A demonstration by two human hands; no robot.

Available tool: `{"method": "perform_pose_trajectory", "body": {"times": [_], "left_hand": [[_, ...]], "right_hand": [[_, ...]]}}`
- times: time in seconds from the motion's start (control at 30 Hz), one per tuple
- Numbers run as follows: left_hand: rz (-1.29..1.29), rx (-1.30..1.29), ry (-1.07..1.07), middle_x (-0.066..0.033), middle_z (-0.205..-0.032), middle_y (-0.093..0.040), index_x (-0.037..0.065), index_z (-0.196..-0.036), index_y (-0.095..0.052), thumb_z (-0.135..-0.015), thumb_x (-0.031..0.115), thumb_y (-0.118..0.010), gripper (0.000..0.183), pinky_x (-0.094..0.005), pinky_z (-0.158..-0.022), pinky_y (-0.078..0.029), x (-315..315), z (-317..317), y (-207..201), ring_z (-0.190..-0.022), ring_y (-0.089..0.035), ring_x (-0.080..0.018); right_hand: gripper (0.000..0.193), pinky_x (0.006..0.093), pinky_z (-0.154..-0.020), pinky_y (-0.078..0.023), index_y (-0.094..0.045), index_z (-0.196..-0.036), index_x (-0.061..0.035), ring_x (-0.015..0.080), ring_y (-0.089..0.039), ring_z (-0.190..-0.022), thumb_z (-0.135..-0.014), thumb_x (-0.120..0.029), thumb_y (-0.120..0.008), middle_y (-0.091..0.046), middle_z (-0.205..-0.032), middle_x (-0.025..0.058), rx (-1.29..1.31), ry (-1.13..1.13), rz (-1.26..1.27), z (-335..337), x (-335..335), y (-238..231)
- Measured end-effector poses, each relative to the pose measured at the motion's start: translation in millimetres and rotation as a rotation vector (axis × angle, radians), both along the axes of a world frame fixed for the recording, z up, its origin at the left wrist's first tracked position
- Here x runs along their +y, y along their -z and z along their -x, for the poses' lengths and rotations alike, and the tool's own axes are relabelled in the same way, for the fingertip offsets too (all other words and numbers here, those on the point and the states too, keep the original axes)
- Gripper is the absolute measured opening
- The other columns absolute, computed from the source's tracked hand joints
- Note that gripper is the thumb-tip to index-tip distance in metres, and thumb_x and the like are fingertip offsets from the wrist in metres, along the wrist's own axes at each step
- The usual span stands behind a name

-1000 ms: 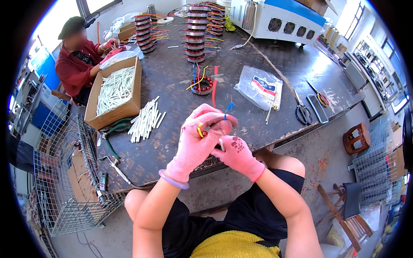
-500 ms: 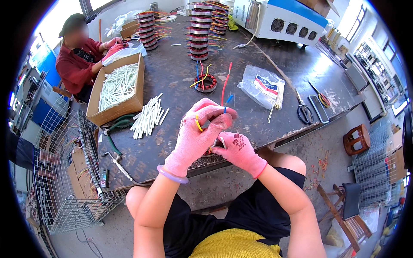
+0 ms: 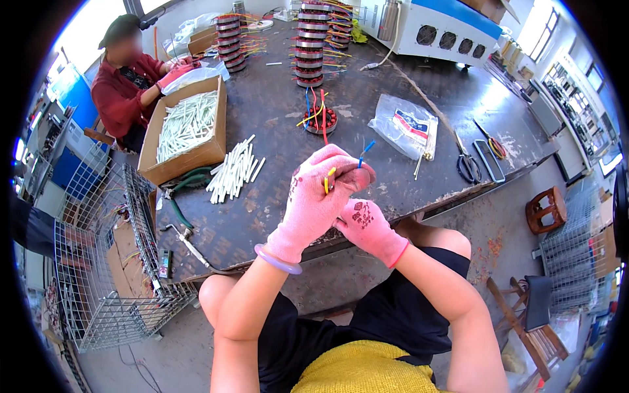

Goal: The person threads wires through insulation tubes and secures them to a copper-wound stator core using a plastic tie and scissors.

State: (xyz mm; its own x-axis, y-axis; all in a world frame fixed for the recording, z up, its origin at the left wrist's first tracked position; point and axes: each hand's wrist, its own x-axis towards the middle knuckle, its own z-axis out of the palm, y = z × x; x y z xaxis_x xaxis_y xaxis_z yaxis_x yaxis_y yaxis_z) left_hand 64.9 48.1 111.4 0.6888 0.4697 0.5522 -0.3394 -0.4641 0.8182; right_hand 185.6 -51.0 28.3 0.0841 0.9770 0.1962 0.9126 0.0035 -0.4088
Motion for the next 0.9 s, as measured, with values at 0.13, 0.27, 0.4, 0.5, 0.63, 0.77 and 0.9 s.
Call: {"method": "perform_pose_trajectory", "body": {"times": [0.13,0.27,0.4,0.5,0.63,0.77,0.9], "left_hand": [[0.0,0.085,-0.046,-0.006,-0.101,-0.059,-0.004,-0.109,-0.066,-0.089,-0.002,-0.05,0.026,-0.0275,-0.082,-0.049,9,16,-9,-0.09,-0.06,-0.0142],[0.003,0.261,-0.141,-0.0029,-0.105,-0.058,0.0,-0.117,-0.064,-0.092,0.006,-0.062,0.025,-0.0242,-0.081,-0.047,24,37,-5,-0.087,-0.057,-0.0094],[0.183,0.54,0.019,-0.0015,-0.097,-0.065,0.0,-0.112,-0.066,-0.089,0.005,-0.069,0.024,-0.0246,-0.08,-0.05,25,53,-10,-0.085,-0.061,-0.0082],[0.4,0.382,0.194,-0.0034,-0.099,-0.069,-0.001,-0.111,-0.067,-0.09,0.005,-0.07,0.023,-0.0255,-0.083,-0.052,20,57,-2,-0.091,-0.063,-0.0083],[0.459,0.285,0.271,-0.0033,-0.098,-0.068,-0.001,-0.111,-0.068,-0.091,-0.001,-0.062,0.021,-0.0252,-0.079,-0.052,16,50,3,-0.087,-0.063,-0.0088],[0.086,0.264,0.111,-0.0035,-0.084,-0.06,0.0,-0.105,-0.071,-0.089,-0.004,-0.057,0.022,-0.026,-0.066,-0.053,14,46,2,-0.073,-0.062,-0.0102],[0.034,0.267,0.072,-0.004,-0.085,-0.062,0.006,-0.107,-0.072,-0.091,0.007,-0.065,0.017,-0.0283,-0.061,-0.051,10,47,0,-0.068,-0.062,-0.0105]], "right_hand": [[0.024,0.0385,-0.071,-0.05,-0.064,-0.102,-0.0049,0.0282,-0.066,-0.081,-0.094,-0.027,-0.061,-0.066,-0.087,0.0132,0.278,0.088,-0.133,0,-19,0],[0.05,0.0284,-0.058,-0.043,-0.068,-0.096,-0.0031,0.0127,-0.053,-0.06,-0.102,-0.047,-0.044,-0.058,-0.067,0.004,0.878,0.357,0.091,-9,-51,-1],[0.065,0.0231,-0.053,-0.035,-0.067,-0.089,-0.0034,0.0075,-0.046,-0.055,-0.099,-0.062,-0.041,-0.056,-0.065,-0.0013,1.238,0.365,0.293,-4,-65,10],[0.063,0.0216,-0.052,-0.037,-0.064,-0.088,-0.0053,0.0074,-0.05,-0.058,-0.095,-0.066,-0.047,-0.059,-0.07,-0.0002,1.313,0.185,0.196,12,-63,-25],[0.061,0.0211,-0.053,-0.043,-0.061,-0.088,-0.0059,0.0098,-0.057,-0.061,-0.096,-0.065,-0.045,-0.064,-0.08,0.0057,1.223,0.064,0.087,11,-62,-82],[0.045,0.023,-0.059,-0.047,-0.058,-0.09,-0.0053,0.0096,-0.058,-0.066,-0.098,-0.05,-0.056,-0.065,-0.092,0.0072,1.215,0.088,-0.051,9,-53,-137],[0.008,0.0265,-0.073,-0.053,-0.058,-0.092,-0.0021,0.0136,-0.063,-0.083,-0.09,-0.005,-0.065,-0.066,-0.1,0.01,1.214,0.034,-0.146,13,-41,-174]]}}
